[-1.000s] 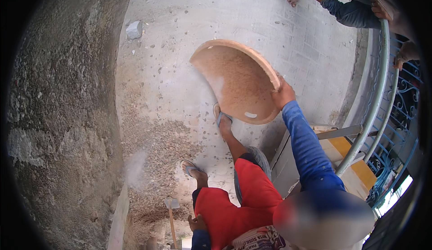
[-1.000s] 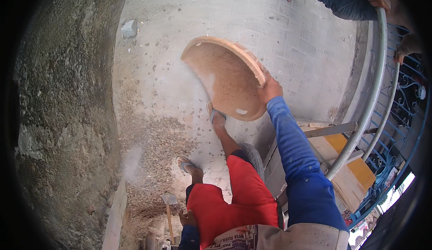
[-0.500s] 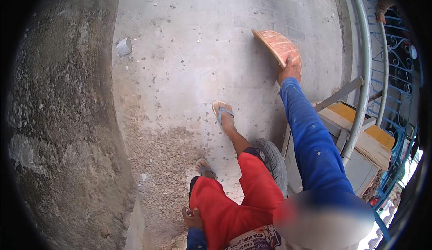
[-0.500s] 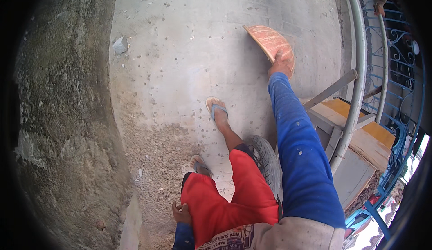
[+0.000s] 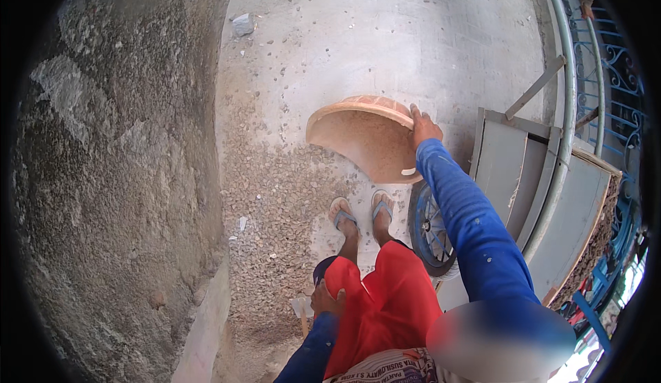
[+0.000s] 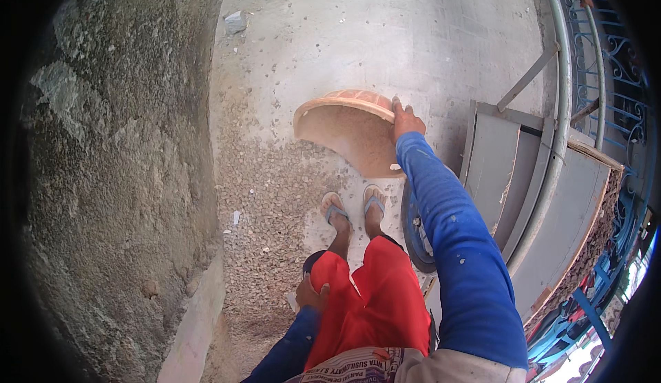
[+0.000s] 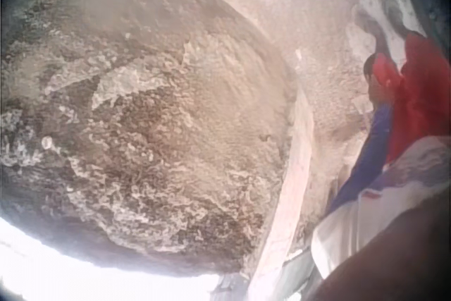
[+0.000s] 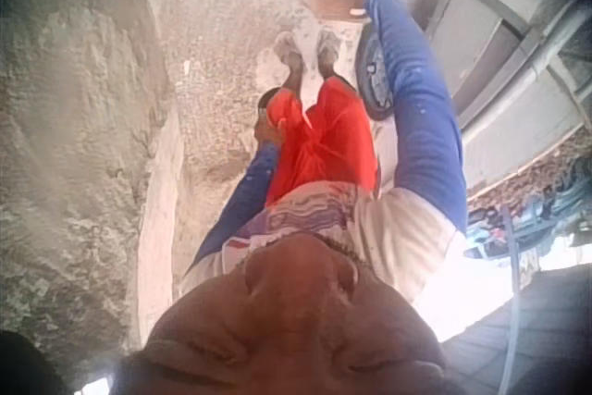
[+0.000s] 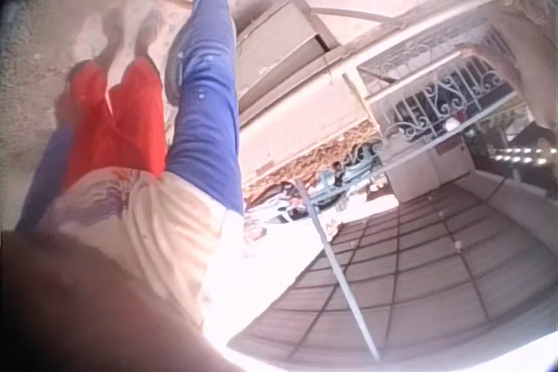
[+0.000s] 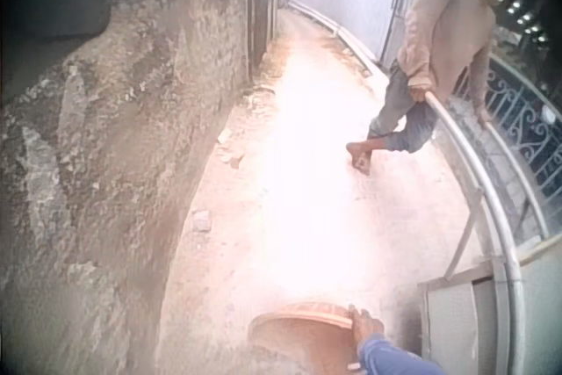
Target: The person uses a shovel to scoop small stones from the ground into a plastic scoop and then dumps the stones into a wooden cart being held by another person.
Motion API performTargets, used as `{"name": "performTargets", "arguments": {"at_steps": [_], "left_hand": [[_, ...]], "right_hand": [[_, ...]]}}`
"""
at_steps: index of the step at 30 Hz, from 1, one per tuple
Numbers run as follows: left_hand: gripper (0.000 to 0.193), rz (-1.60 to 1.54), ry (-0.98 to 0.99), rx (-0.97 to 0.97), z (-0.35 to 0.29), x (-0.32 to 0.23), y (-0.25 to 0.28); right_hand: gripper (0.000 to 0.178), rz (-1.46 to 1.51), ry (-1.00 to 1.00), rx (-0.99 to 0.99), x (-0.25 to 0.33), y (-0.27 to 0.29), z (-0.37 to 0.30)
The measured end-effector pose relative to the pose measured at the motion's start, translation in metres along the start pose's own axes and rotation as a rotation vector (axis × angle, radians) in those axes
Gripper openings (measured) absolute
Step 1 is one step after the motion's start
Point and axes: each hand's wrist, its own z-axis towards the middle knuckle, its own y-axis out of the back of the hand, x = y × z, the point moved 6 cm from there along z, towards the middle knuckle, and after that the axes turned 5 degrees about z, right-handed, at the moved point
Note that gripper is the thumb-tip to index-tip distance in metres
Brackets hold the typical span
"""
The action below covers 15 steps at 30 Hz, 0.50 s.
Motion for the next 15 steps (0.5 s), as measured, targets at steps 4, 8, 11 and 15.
{"name": "performTargets", "arguments": {"at_steps": [4, 8, 11, 15], "left_hand": [[0.079, 0.054, 0.116, 0.227, -0.015, 0.024, -0.056], [0.079, 0.032, 0.095, 0.253, -0.025, 0.043, -0.095], [0.079, 0.015, 0.119, 0.267, -0.022, 0.045, -0.105], [0.079, -0.066, 0.118, 0.233, -0.028, 0.061, -0.114]], "right_hand": [[0.057, 0.108, -0.051, -0.027, -0.073, -0.006, 0.040], [0.046, 0.159, -0.069, -0.070, -0.150, 0.022, 0.082], [0.046, -0.003, -0.096, -0.138, -0.149, -0.001, 0.111], [0.042, 0.017, -0.174, -0.103, -0.088, -0.065, 0.103]]}}
